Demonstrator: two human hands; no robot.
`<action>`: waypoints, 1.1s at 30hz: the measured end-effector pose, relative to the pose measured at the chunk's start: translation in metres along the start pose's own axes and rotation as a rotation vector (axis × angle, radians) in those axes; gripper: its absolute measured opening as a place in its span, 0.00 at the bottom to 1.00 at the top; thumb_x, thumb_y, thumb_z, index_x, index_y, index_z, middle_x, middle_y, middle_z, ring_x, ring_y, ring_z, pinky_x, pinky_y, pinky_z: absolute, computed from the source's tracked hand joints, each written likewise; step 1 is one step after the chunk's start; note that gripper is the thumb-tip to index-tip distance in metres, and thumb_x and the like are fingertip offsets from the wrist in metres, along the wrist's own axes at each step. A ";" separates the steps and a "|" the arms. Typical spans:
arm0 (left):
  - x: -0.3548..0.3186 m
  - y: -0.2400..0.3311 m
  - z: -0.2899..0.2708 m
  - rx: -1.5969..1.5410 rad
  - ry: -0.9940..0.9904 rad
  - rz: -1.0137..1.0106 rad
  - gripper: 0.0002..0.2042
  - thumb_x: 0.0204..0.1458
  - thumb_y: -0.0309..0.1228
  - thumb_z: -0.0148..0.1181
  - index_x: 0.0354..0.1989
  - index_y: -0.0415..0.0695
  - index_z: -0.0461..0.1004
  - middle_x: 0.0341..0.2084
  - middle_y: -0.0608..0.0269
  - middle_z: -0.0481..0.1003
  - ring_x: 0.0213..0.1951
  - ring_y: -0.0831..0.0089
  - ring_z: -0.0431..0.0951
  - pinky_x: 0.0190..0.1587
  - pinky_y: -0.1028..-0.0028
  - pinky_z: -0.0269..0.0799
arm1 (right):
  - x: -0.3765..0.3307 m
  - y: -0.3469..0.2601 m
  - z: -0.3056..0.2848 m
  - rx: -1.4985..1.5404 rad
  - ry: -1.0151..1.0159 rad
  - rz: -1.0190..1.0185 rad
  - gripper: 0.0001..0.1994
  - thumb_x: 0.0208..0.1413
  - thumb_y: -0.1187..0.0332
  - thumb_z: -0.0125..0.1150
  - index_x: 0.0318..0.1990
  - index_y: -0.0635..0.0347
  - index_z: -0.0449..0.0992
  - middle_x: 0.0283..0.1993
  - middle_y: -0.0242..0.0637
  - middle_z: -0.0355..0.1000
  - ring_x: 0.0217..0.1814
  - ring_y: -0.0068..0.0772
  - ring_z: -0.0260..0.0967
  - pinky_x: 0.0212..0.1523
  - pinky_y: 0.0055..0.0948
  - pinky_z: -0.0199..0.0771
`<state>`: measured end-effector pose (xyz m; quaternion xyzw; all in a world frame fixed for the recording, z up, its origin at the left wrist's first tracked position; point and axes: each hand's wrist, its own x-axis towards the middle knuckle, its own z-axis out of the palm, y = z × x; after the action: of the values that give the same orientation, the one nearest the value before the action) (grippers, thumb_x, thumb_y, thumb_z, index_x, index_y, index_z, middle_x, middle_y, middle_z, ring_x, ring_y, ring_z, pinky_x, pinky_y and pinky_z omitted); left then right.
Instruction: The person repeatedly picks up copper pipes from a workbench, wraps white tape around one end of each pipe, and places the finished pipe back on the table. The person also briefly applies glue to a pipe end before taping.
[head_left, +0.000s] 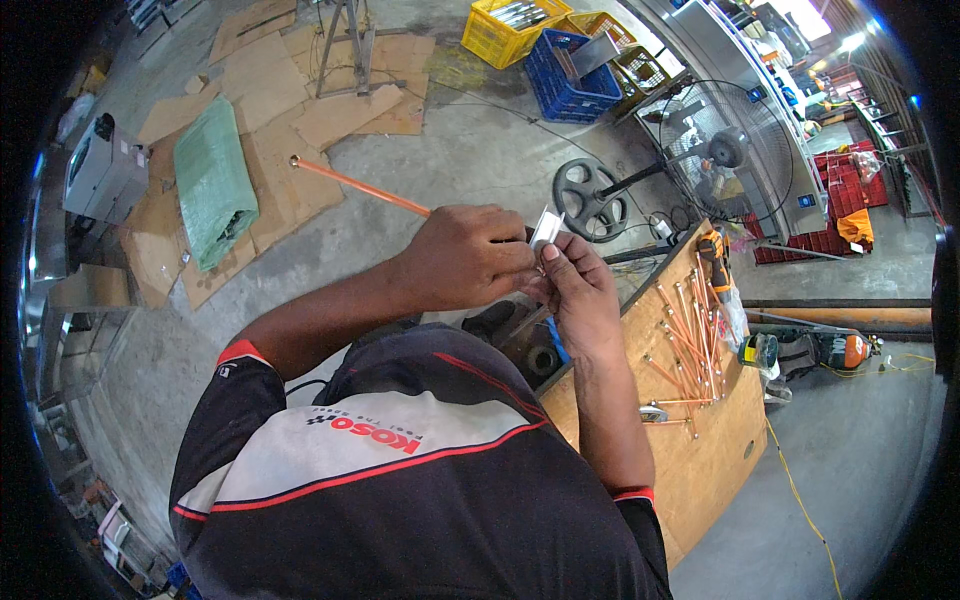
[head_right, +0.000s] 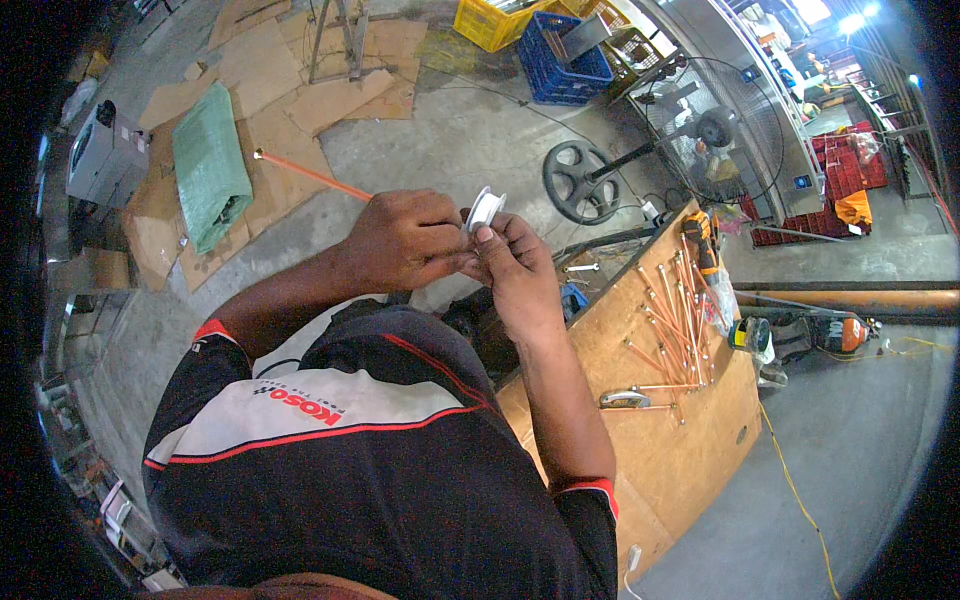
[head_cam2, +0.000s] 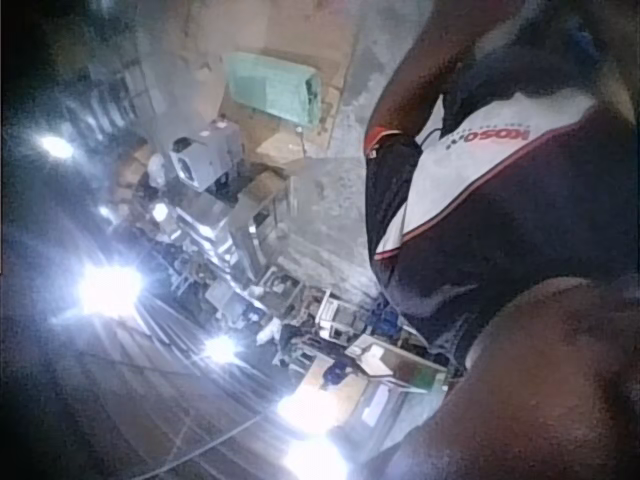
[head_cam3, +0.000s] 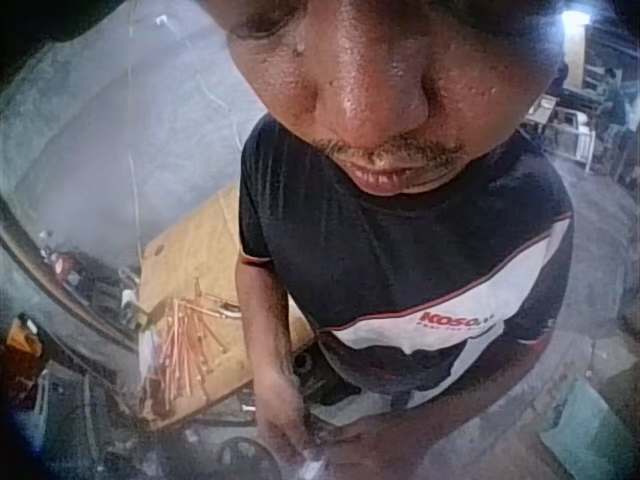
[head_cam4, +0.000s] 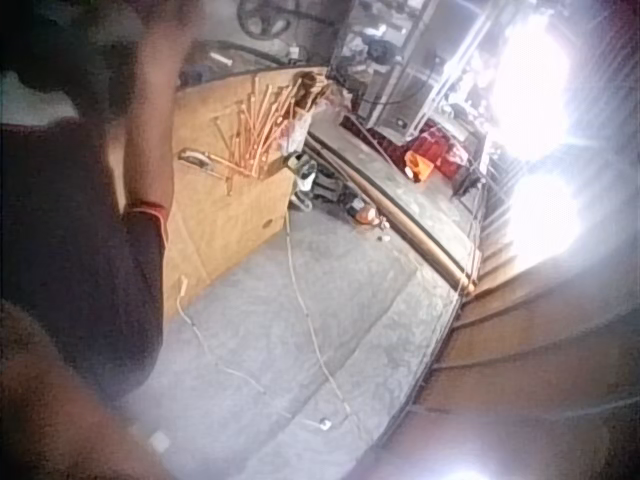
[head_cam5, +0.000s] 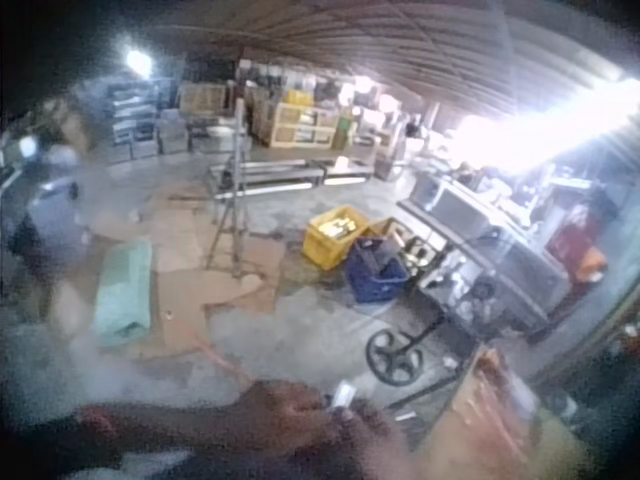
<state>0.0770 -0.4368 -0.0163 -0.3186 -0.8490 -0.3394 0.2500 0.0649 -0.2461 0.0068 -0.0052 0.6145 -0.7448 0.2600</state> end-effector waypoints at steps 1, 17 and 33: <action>0.000 0.001 0.000 -0.020 0.006 -0.003 0.09 0.41 0.34 0.71 0.26 0.46 0.77 0.26 0.64 0.73 0.27 0.63 0.77 0.28 0.64 0.72 | 0.000 0.001 0.000 0.008 0.008 -0.012 0.11 0.67 0.69 0.51 0.52 0.63 0.71 0.41 0.30 0.74 0.39 0.19 0.74 0.39 0.21 0.78; -0.005 0.002 0.004 -0.105 -0.130 -0.424 0.08 0.48 0.32 0.67 0.31 0.41 0.79 0.27 0.56 0.76 0.33 0.56 0.79 0.36 0.62 0.74 | -0.007 0.017 -0.005 0.008 -0.087 -0.245 0.06 0.56 0.78 0.57 0.41 0.61 0.71 0.48 0.37 0.75 0.48 0.22 0.69 0.53 0.26 0.66; 0.003 -0.008 -0.003 -0.488 -0.182 -0.543 0.11 0.56 0.34 0.63 0.38 0.39 0.81 0.30 0.57 0.77 0.34 0.70 0.77 0.39 0.70 0.72 | -0.030 0.031 -0.021 -0.673 -0.096 -0.262 0.17 0.43 0.75 0.57 0.44 0.67 0.75 0.40 0.37 0.75 0.40 0.27 0.71 0.45 0.27 0.70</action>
<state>0.0698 -0.4422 -0.0160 -0.1609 -0.8154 -0.5561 -0.0091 0.0955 -0.2185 -0.0177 -0.2042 0.8063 -0.5269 0.1746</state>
